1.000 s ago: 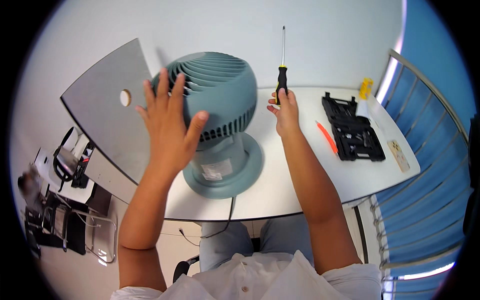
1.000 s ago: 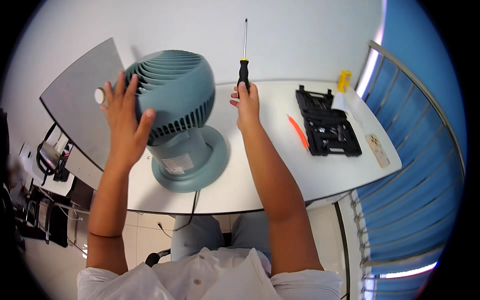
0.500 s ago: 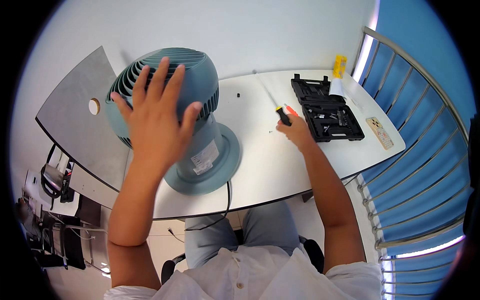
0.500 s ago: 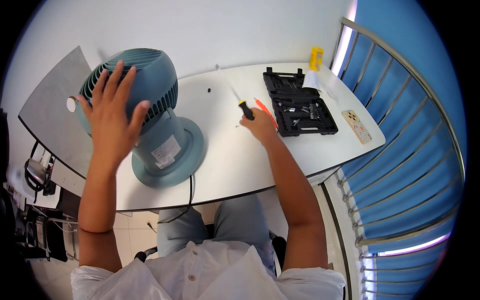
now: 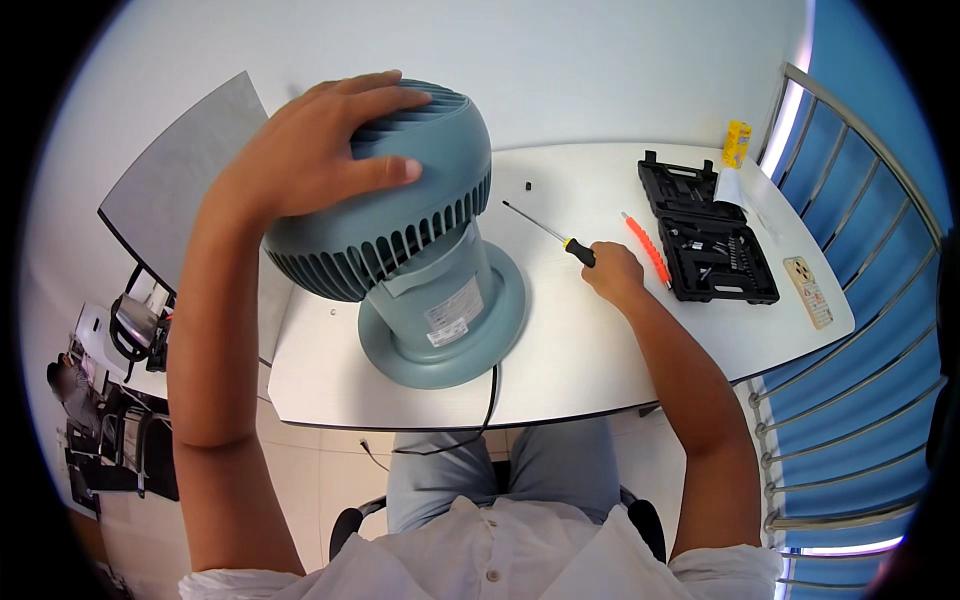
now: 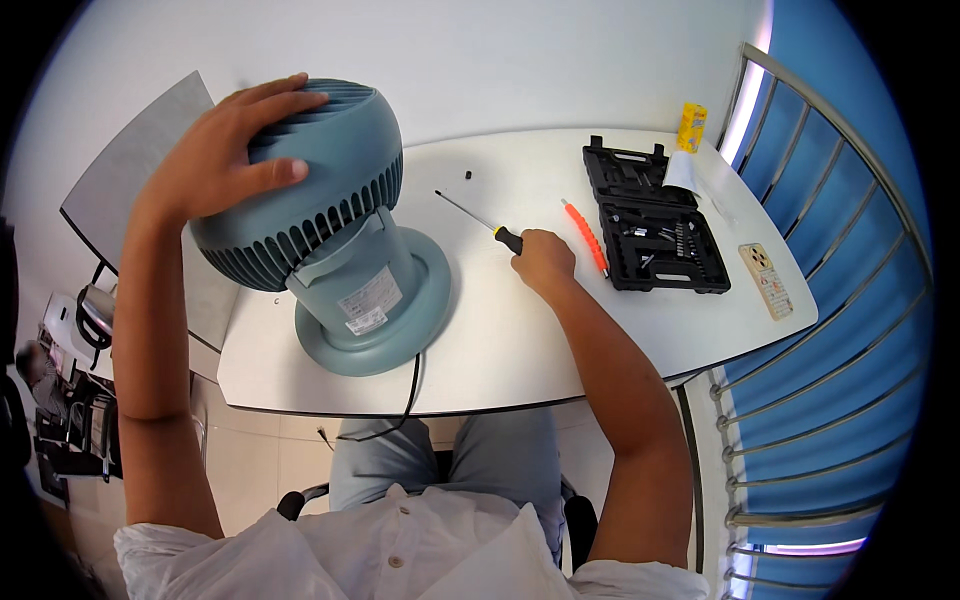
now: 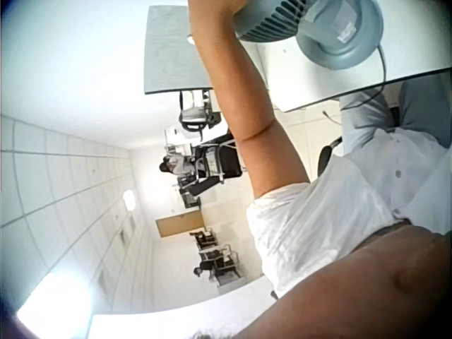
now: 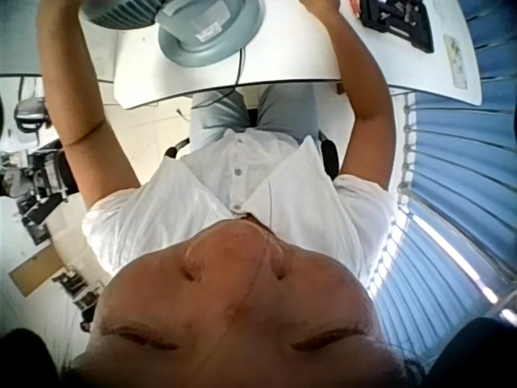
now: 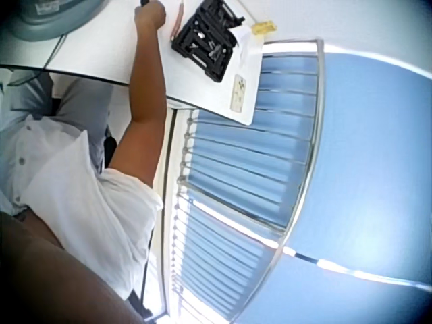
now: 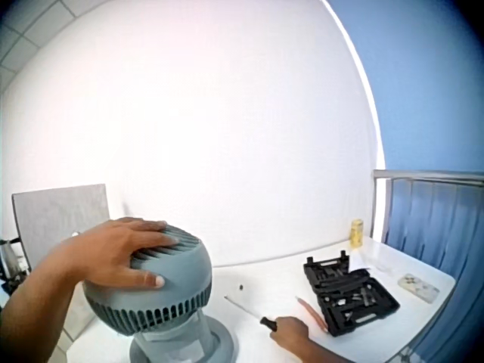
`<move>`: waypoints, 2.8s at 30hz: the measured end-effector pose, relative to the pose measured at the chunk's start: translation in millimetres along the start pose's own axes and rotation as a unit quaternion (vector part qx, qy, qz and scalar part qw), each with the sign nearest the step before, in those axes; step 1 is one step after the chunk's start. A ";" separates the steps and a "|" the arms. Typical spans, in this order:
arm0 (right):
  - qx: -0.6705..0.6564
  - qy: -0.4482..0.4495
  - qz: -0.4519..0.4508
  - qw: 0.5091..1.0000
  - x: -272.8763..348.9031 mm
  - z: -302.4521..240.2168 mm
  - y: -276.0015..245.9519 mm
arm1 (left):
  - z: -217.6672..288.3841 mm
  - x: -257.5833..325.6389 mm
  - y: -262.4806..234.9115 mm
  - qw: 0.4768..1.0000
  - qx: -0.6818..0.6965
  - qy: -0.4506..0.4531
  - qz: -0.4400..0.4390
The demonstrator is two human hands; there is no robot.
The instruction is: The person uses a screwdriver to tighten screws on the front grill of a teal desk fan. They rotate the fan to access different screw locations and continue securing the grill to the fan body.
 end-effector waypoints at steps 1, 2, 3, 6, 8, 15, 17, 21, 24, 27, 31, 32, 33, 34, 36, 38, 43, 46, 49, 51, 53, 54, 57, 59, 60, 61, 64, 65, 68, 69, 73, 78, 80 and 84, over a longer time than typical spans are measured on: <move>0.006 -0.006 0.006 1.000 0.2 -0.1 -0.2 | 3.2 -2.6 0.0 1.000 -0.009 -0.005 -0.003; 0.010 -0.015 0.013 1.000 0.2 -0.8 -0.1 | 5.9 -6.4 0.1 1.000 -0.011 -0.004 -0.009; 0.016 -0.020 0.018 1.000 0.6 -1.5 0.6 | 8.1 -10.6 0.4 1.000 -0.017 -0.005 -0.018; 0.022 -0.022 0.041 0.999 2.6 -3.0 2.5 | 13.3 -20.4 6.0 0.999 -0.045 -0.016 -0.020; 0.027 -0.029 0.063 0.997 4.2 -5.3 3.0 | 17.4 -30.4 9.2 0.996 -0.065 -0.037 -0.038; 0.044 -0.041 0.068 0.996 8.6 -6.4 1.9 | 59.0 -52.3 -1.9 0.957 -0.144 -0.142 -0.208; 0.054 -0.054 0.072 0.994 9.4 -7.8 1.7 | 69.8 -57.4 -2.4 0.938 -0.167 -0.150 -0.263; 0.064 -0.061 0.069 0.994 9.5 -8.7 3.4 | 76.0 -75.1 8.5 0.917 -0.192 -0.119 -0.327; 0.057 -0.061 0.081 0.993 9.9 -7.9 4.0 | 75.3 -96.0 30.8 0.895 -0.228 -0.090 -0.372; 0.056 -0.062 0.088 0.993 10.7 -6.5 4.1 | 71.3 -114.6 49.9 0.869 -0.265 -0.120 -0.400; 0.054 -0.062 0.087 0.993 9.6 -5.4 3.5 | 69.1 -126.4 67.4 0.853 -0.258 -0.219 -0.398; 0.053 -0.067 0.090 0.992 9.2 -5.7 3.3 | 69.4 -127.0 70.0 0.848 -0.259 -0.228 -0.403; 0.052 -0.071 0.091 0.992 8.8 -5.7 3.3 | 71.3 -130.0 69.1 0.853 -0.271 -0.208 -0.394; 0.051 -0.071 0.089 0.992 8.0 -5.3 3.5 | 73.1 -131.6 69.2 0.857 -0.284 -0.188 -0.386; 0.052 -0.070 0.082 0.993 6.1 -4.2 4.8 | 78.5 -134.0 66.3 0.886 -0.283 -0.132 -0.343; 0.033 -0.063 0.076 0.995 3.8 -1.5 5.8 | 88.0 -130.3 60.5 0.927 -0.252 -0.059 -0.272; -0.081 -0.041 0.121 0.988 7.3 10.2 -11.8 | 115.3 -63.9 26.7 0.992 0.051 0.052 0.106; -0.265 -0.037 0.159 0.950 15.2 10.9 -38.8 | 132.4 11.4 45.1 0.965 0.238 0.091 0.065; -0.588 -0.067 0.170 0.788 46.8 -6.8 -52.4 | 136.8 46.5 85.4 0.925 0.366 -0.037 -0.092; -0.716 -0.076 0.143 0.679 78.0 -27.2 -48.7 | 137.9 64.0 103.1 0.902 0.425 -0.048 -0.062; -0.783 -0.047 0.105 0.611 107.0 -48.8 -35.7 | 137.4 77.5 117.5 0.889 0.455 -0.049 -0.032; -0.812 -0.039 0.087 0.576 118.5 -59.4 -29.2 | 137.1 84.0 123.2 0.889 0.455 -0.044 -0.016; -0.866 -0.024 0.062 0.495 140.1 -83.2 -18.0 | 134.7 103.2 133.7 0.881 0.473 -0.027 0.004; -0.871 -0.026 0.066 0.485 146.2 -93.2 -17.8 | 133.4 115.3 134.7 0.878 0.478 -0.017 0.023; -0.873 -0.030 0.068 0.481 147.9 -98.2 -18.6 | 132.3 120.4 134.3 0.873 0.487 -0.012 0.028; -0.871 -0.028 0.069 0.487 148.9 -102.7 -19.5 | 131.4 124.6 133.1 0.868 0.495 -0.007 0.033; -0.868 -0.027 0.059 0.493 153.3 -115.7 -21.5 | 127.4 132.4 131.4 0.852 0.523 -0.019 0.014; -0.863 -0.033 0.056 0.502 155.6 -118.9 -21.9 | 125.0 133.6 131.2 0.845 0.534 -0.028 0.003; -0.824 -0.061 0.064 0.560 166.4 -120.8 -22.5 | 113.3 135.0 128.1 0.842 0.538 -0.041 -0.016; -0.799 -0.082 0.071 0.591 172.1 -117.8 -24.4 | 106.1 135.4 125.3 0.833 0.551 -0.048 -0.007; -0.622 -0.130 0.069 0.769 200.3 -93.4 -32.1 | 72.8 140.0 114.1 0.818 0.567 -0.098 0.016; -0.371 -0.197 0.087 0.903 237.1 -83.4 -37.0 | 56.1 154.0 110.0 0.815 0.564 -0.135 0.024; -0.324 -0.207 0.101 0.917 244.5 -84.3 -37.1 | 52.0 156.5 109.4 0.824 0.552 -0.126 0.018; -0.320 -0.228 0.107 0.913 248.7 -88.8 -34.3 | 48.2 160.6 109.1 0.854 0.505 -0.123 0.001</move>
Point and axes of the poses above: each hand's wrist, its own x-axis away from the middle knuckle, its own y-axis out of the palm, z = x × y, the point moved 4 cm from there along -x, towards the middle knuckle, and after that the axes turned 15 degrees about -y, right-handed, at the moved point
